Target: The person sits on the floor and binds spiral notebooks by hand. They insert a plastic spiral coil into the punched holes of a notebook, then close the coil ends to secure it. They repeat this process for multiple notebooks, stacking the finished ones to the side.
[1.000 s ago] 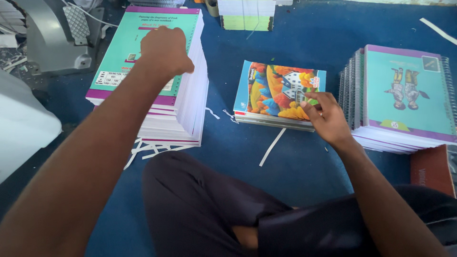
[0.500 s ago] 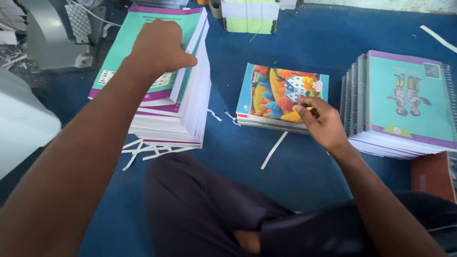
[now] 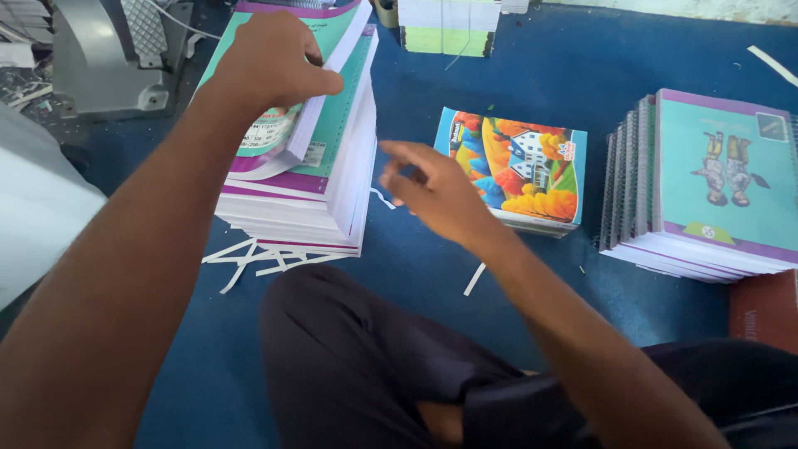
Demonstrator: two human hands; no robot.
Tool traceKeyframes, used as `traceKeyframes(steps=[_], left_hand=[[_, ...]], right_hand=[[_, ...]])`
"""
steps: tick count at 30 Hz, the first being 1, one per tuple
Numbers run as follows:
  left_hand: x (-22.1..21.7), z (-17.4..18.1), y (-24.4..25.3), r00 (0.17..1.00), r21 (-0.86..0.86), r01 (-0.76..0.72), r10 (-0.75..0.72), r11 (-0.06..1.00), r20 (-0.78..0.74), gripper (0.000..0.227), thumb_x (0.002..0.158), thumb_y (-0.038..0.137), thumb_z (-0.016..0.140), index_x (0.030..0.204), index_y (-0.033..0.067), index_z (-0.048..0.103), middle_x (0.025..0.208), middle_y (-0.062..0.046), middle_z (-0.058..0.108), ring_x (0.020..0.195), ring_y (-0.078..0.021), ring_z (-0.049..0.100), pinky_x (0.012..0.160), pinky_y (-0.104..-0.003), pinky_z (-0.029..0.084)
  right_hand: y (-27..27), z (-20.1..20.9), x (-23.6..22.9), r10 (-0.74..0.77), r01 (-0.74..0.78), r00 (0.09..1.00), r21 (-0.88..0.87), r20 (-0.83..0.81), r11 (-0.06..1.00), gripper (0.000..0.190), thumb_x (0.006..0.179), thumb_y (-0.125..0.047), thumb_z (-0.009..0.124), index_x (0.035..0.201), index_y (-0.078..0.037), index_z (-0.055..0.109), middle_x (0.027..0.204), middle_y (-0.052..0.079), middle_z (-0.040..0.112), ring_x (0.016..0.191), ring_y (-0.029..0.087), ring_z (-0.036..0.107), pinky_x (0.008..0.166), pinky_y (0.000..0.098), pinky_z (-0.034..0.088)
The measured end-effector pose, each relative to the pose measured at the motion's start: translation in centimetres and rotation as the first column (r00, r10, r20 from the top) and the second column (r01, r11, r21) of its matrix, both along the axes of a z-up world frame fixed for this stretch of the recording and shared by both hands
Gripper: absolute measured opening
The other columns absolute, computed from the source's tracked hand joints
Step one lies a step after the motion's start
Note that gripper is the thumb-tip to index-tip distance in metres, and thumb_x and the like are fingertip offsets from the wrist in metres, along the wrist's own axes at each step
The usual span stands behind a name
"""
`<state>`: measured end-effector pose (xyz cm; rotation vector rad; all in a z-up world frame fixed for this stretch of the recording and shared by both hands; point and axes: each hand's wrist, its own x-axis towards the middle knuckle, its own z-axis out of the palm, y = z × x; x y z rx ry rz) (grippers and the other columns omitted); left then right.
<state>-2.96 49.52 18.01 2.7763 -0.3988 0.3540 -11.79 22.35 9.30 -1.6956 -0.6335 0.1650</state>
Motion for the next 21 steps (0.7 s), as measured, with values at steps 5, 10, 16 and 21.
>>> traceKeyframes(steps=[5, 10, 16, 21], left_hand=[[0.5, -0.3, 0.1, 1.0, 0.062, -0.019, 0.018, 0.998, 0.005, 0.039, 0.07, 0.037, 0.078, 0.082, 0.0002, 0.077, 0.066, -0.016, 0.067, 0.056, -0.0277, 0.066, 0.061, -0.039, 0.056], [0.6, -1.1, -0.2, 0.984, 0.019, 0.055, -0.058, 0.998, 0.17, 0.035, 0.062, 0.037, 0.081, 0.069, 0.0045, 0.071, 0.059, -0.012, 0.061, 0.051, -0.0264, 0.06, 0.053, -0.038, 0.052], [0.8, -0.6, -0.5, 0.998, 0.115, -0.062, 0.062, 0.991, 0.008, 0.042, 0.067, 0.039, 0.078, 0.057, 0.0018, 0.06, 0.05, -0.014, 0.051, 0.049, -0.0337, 0.053, 0.052, -0.043, 0.048], [1.4, -0.9, -1.0, 0.998, 0.199, -0.056, 0.046, 0.978, 0.052, 0.046, 0.063, 0.045, 0.081, 0.056, 0.0023, 0.063, 0.049, -0.012, 0.055, 0.047, -0.0301, 0.057, 0.049, -0.042, 0.048]], right_hand=[[3.2, 1.8, -0.1, -0.031, 0.027, 0.996, -0.044, -0.089, 0.999, 0.05, 0.095, -0.023, 0.065, 0.141, -0.004, 0.057, 0.102, 0.007, 0.066, 0.069, 0.011, 0.067, 0.054, 0.0243, 0.053], [5.6, 2.8, 1.6, 0.033, 0.014, 0.961, 0.167, -0.274, 0.986, 0.053, 0.097, -0.03, 0.061, 0.138, 0.004, 0.058, 0.1, 0.011, 0.07, 0.07, 0.013, 0.068, 0.052, 0.0278, 0.054], [7.9, 3.8, 3.9, 0.36, -0.125, 0.813, 0.466, -0.459, 0.876, 0.046, 0.095, -0.024, 0.07, 0.128, 0.005, 0.06, 0.116, 0.011, 0.071, 0.103, 0.016, 0.073, 0.094, 0.0302, 0.062], [9.5, 4.0, 4.6, 0.348, -0.128, 0.764, 0.401, -0.543, 0.907, 0.044, 0.092, -0.022, 0.074, 0.127, 0.004, 0.062, 0.11, 0.011, 0.066, 0.097, 0.019, 0.067, 0.089, 0.039, 0.06]])
